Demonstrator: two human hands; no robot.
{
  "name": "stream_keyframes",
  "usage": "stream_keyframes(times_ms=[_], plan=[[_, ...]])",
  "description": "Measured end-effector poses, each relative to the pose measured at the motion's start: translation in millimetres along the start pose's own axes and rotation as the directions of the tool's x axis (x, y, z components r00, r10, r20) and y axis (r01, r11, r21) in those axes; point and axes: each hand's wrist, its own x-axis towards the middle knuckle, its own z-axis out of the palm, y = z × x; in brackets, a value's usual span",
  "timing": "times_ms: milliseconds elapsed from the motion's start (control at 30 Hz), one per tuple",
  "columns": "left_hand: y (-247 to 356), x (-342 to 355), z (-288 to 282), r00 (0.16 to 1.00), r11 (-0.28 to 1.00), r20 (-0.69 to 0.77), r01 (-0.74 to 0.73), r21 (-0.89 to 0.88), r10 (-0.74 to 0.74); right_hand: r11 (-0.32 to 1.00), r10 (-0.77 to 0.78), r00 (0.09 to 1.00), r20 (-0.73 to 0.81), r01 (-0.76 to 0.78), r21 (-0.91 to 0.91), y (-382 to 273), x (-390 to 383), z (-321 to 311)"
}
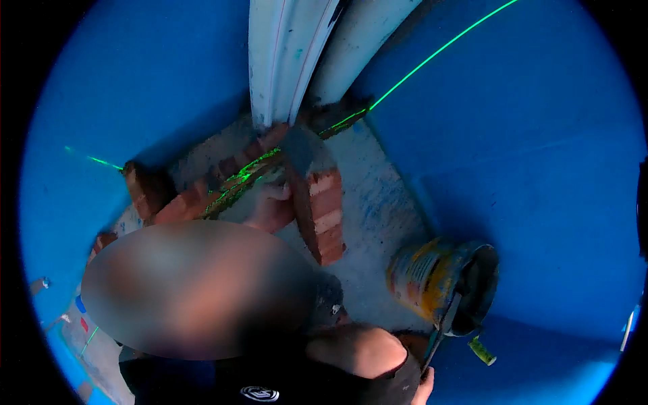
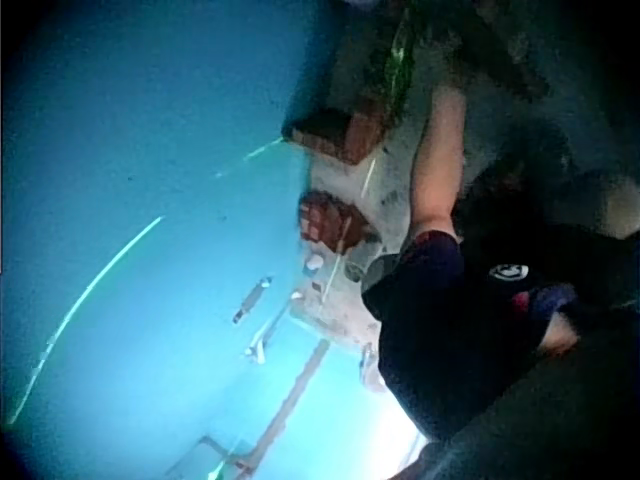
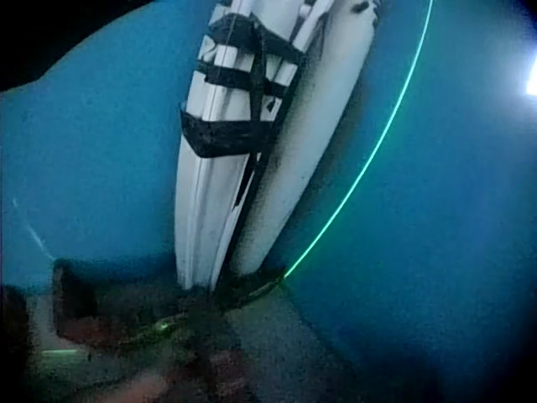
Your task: The person builds a small brick wall in a corner by applying mortar to bricks with a trowel and setting them in place, using a laser level for alignment.
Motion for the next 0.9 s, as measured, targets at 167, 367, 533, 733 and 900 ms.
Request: stream_keyframes(times_ms=[167, 367, 533, 733, 900], plan=[[-8.8, 16.8, -15.2, 0.982, 0.995, 0.169, 0.095, -0.021, -0.09, 0.985, -0.028, 0.978, 0.209, -0.009, 0.171, 32.1, -47.4, -12.5], [3.6, 15.5, 5.8, 0.894, 0.991, 0.431, 0.136, -0.006, -0.12, 0.956, -0.289, 0.814, 0.503, 0.274, 0.104, 5.2, -14.9, -6.8], [-9.7, 4.3, 62.7, 0.858, 0.99, 0.494, 0.11, 0.087, -0.139, 0.782, -0.604, 0.663, 0.443, 0.384, 0.49, -133.5, 81.1, 79.9], [-27.0, 6.3, 80.5, 0.74, 0.961, 0.635, 0.056, 0.271, -0.222, 0.497, -0.697, 0.028, 0.716, -0.702, 0.511, -221.2, 123.9, 174.6], [-30.4, 13.0, 49.5, 0.763, 0.923, 0.59, 0.021, 0.385, -0.264, 0.41, -0.76, 0.018, 0.65, -0.762, 0.501, -247.6, 121.5, 205.1]])
